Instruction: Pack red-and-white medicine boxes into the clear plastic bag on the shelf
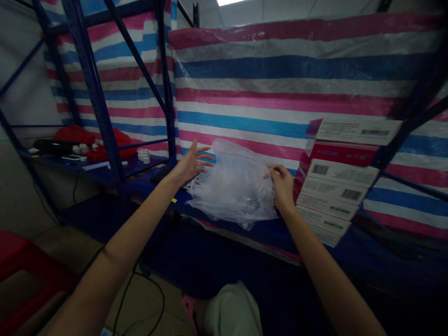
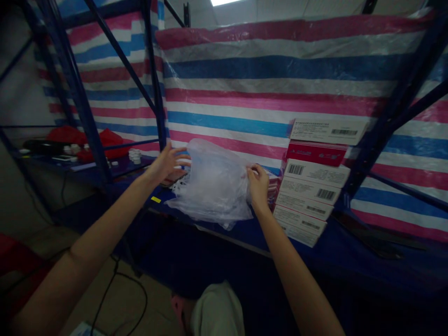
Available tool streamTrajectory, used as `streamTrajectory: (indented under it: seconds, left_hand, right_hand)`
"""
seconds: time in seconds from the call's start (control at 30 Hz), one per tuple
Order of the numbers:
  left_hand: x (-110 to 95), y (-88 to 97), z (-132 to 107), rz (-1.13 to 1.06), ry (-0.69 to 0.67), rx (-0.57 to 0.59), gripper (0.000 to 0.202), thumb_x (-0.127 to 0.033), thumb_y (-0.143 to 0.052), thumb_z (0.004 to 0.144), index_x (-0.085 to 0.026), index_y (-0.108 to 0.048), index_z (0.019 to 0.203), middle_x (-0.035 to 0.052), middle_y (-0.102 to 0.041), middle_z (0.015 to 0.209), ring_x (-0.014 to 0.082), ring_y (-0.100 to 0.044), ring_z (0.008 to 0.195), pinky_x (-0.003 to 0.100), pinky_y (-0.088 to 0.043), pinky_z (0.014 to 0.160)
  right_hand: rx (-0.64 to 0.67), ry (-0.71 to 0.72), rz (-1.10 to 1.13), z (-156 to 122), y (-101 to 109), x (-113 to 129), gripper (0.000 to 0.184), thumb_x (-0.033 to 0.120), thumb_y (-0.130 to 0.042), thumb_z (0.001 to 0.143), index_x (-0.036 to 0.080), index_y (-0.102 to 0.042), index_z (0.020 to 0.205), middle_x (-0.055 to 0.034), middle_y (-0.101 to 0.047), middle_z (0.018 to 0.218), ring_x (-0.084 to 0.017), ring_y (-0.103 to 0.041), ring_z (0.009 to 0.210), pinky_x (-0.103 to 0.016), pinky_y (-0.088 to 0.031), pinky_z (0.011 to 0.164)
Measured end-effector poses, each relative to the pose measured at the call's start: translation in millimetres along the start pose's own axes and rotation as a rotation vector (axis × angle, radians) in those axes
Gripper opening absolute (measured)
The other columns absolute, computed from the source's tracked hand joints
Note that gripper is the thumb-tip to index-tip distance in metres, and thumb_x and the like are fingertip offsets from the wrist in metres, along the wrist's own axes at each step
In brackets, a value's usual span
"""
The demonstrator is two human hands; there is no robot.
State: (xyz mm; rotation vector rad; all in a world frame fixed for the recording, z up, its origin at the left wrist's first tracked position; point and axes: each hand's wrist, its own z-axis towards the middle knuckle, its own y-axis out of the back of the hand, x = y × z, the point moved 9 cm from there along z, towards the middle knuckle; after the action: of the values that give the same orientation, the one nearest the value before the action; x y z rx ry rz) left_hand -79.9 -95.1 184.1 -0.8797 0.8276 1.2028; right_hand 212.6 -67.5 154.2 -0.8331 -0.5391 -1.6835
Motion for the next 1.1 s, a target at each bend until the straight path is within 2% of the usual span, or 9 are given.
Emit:
streamTrajectory:
  seconds: [0.17,0.33,0.5,0.6,0.7,0.77,0.9,1.0,1.1]
  left_hand:
    - [48,-50.8,-19,0.27,0.1,0.257,0.052,-0.035,-0.064,0.071,-0.02,-0.048,0.118,0.008,-0.068,0.083,0.019,-0.065,0.067,0.029,-0.048,0.058]
    - [56,-7.5,29,0.758,-0.093,-0.108,0.055,-0.017,-0.054,0.075,-0.013,-0.036,0.128,0.0116,-0.067,0.093,0.0222,-0.064,0.08,0.035,-0.046,0.075]
    - [78,2.0,52,1.13,-0.044,-0.106,0.058,-0.024,-0.059,0.074,-0.01,-0.038,0.127,0.0198,-0.052,0.122,0.0334,-0.043,0.118,0.046,-0.029,0.098]
    - [69,-14.3,32,1.179,-0.245,-0.133,0.054,-0.032,-0.042,0.085,-0.012,-0.028,0.134,0.0169,-0.035,0.138,0.0269,-0.025,0.13,0.042,-0.017,0.106]
    - [84,-41.3,6,1.263,-0.398,0.027,0.054,-0.038,-0.031,0.089,-0.012,-0.023,0.136,0.0136,-0.027,0.143,0.0223,-0.016,0.134,0.04,-0.011,0.109]
    - [119,-46.4,-4,1.315,-0.283,0.18,0.056,-0.042,-0.028,0.088,-0.011,-0.026,0.135,0.0148,-0.025,0.144,0.0239,-0.013,0.135,0.043,-0.01,0.109]
    - [190,-33.3,-16,1.27,0.042,0.409,0.062,-0.044,-0.032,0.087,-0.008,-0.023,0.136,0.0178,-0.018,0.145,0.0284,-0.012,0.134,0.051,-0.011,0.107]
    - [177,-11.6,-9,1.049,-0.031,0.264,0.048,-0.037,-0.027,0.089,-0.013,-0.037,0.13,0.0136,-0.038,0.137,0.023,-0.032,0.128,0.042,-0.024,0.105]
    - [126,38.7,2,0.936,-0.179,-0.105,0.038,-0.03,-0.024,0.09,-0.02,-0.052,0.114,0.008,-0.06,0.112,0.0188,-0.053,0.107,0.035,-0.038,0.094]
  right_hand:
    - [0.104,-0.027,-0.063,-6,-29,-22,0.028,0.025,-0.044,0.066,0.016,-0.056,0.09,-0.0035,-0.061,0.086,-0.013,-0.056,0.065,-0.024,-0.045,0.062]
    - [0.165,-0.089,-0.48,5,-51,-69,0.036,0.018,-0.037,0.068,0.016,-0.057,0.098,-0.0056,-0.063,0.087,-0.016,-0.059,0.073,-0.026,-0.045,0.07]
    - [0.219,-0.098,-0.653,12,-63,-106,0.038,0.008,-0.04,0.063,0.01,-0.059,0.096,-0.0133,-0.063,0.087,-0.024,-0.056,0.089,-0.037,-0.04,0.085]
    - [0.239,-0.001,-0.695,2,-71,-92,0.045,0.005,-0.04,0.065,0.008,-0.055,0.107,-0.0183,-0.058,0.106,-0.027,-0.05,0.103,-0.041,-0.037,0.09]
    - [0.206,0.29,-0.841,-15,-93,-48,0.049,0.008,-0.035,0.076,0.012,-0.044,0.124,-0.0158,-0.04,0.132,-0.029,-0.035,0.121,-0.047,-0.027,0.098]
    - [0.26,0.456,-0.917,-29,-119,-32,0.047,0.012,-0.03,0.082,0.016,-0.039,0.129,-0.0105,-0.036,0.137,-0.026,-0.03,0.126,-0.047,-0.023,0.102]
    - [0.525,0.295,-0.975,-46,-156,-83,0.047,0.029,-0.023,0.089,0.014,-0.035,0.132,-0.0109,-0.038,0.136,-0.024,-0.029,0.128,-0.05,-0.026,0.101]
    - [0.695,0.082,-1.073,-60,-156,-149,0.053,0.041,-0.024,0.089,0.015,-0.034,0.133,-0.0119,-0.033,0.139,-0.029,-0.025,0.129,-0.059,-0.021,0.1]
    - [0.786,0.106,-1.094,-72,-154,-178,0.056,0.047,-0.025,0.087,0.02,-0.029,0.136,-0.0098,-0.03,0.14,-0.028,-0.022,0.131,-0.063,-0.012,0.099]
